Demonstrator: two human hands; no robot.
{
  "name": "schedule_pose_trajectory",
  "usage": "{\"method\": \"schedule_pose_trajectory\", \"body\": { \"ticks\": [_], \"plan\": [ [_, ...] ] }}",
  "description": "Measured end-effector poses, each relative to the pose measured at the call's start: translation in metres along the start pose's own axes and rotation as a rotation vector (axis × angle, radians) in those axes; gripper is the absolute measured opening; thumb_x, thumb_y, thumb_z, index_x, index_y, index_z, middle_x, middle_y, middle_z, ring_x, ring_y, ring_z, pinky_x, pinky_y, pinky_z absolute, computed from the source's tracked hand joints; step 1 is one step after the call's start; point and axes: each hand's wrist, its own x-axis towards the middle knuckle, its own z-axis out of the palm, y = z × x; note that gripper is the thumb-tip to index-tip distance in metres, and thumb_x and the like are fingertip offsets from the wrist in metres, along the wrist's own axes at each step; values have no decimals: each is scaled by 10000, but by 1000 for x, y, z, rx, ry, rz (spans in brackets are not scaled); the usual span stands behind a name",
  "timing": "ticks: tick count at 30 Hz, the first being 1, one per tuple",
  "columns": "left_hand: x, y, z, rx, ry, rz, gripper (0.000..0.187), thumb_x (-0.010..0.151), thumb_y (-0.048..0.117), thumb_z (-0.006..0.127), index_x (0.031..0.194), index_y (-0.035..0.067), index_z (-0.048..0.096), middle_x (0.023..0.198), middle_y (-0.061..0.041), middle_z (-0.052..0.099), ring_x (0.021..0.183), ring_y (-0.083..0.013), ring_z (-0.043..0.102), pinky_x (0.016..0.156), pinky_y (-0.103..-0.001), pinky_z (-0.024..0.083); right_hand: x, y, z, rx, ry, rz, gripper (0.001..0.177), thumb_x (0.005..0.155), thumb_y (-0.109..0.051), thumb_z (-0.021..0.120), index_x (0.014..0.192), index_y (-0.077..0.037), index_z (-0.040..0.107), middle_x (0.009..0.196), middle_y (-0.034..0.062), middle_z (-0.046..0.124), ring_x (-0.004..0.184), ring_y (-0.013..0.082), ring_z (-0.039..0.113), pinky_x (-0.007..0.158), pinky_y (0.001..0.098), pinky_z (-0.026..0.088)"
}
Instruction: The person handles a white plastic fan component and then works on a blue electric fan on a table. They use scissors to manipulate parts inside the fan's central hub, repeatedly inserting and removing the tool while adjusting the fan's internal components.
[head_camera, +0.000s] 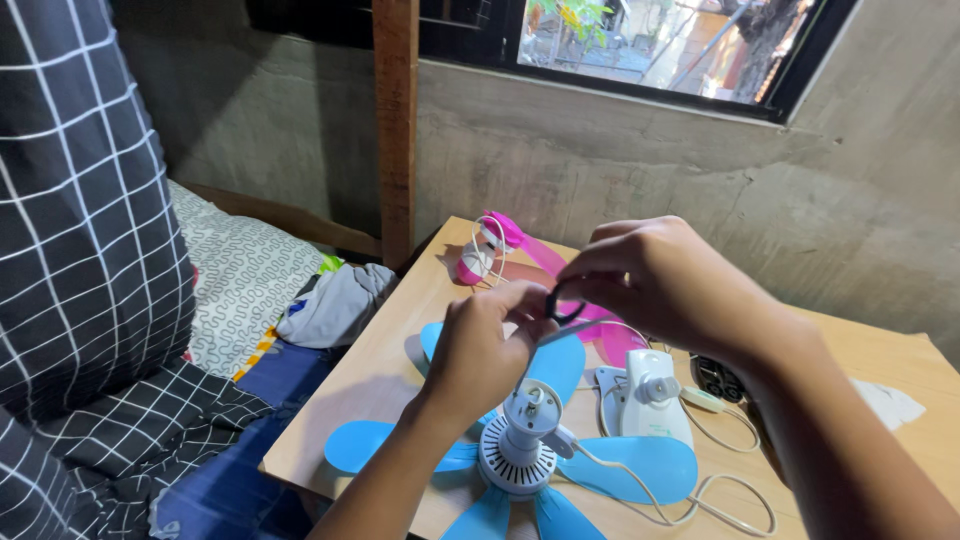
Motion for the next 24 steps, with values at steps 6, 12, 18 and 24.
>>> {"method": "schedule_pose_trajectory", "body": {
  "ticks": [6, 12, 18, 24],
  "plan": [
    [13, -35, -6, -417, -266, 37, 294, 861, -53, 683, 1142, -7, 754, 1037, -61, 781, 989, -105, 709, 882, -293, 575, -5, 12, -8, 467, -139, -246, 321, 766, 9, 689, 1071, -38, 775, 1104, 102, 791, 982, 216, 775, 824, 344, 611],
    [1, -35, -14, -251, -210, 49, 290, 906, 18, 697, 1190, -21, 736, 1069, -85, 786, 1029, -133, 714, 945, -286, 573, 1, 9, 3, 365, -95, -53, 208, 731, -33, 794, 934, -75, 812, 889, 53, 829, 781, 187, 780, 701, 318, 626],
    [-16, -15, -23, -284, -252, 23, 468, 953, 84, 647, 1396, -54, 593, 1298, -117, 714, 1204, -167, 681, 1073, -313, 522, 12, 1, 5, 111, -72, 111, 212, 736, -175, 831, 938, -109, 820, 794, 101, 786, 675, 251, 762, 641, 343, 591],
    [-21, -19, -13, -185, -158, -9, 730, 787, 127, 691, 1481, -19, 519, 1299, -148, 711, 1268, -210, 677, 1127, -328, 496, 12, -2, 11, 71, -1, 120, 201, 746, -158, 806, 938, -102, 820, 822, 113, 789, 683, 260, 761, 656, 344, 593]
  ]
}}
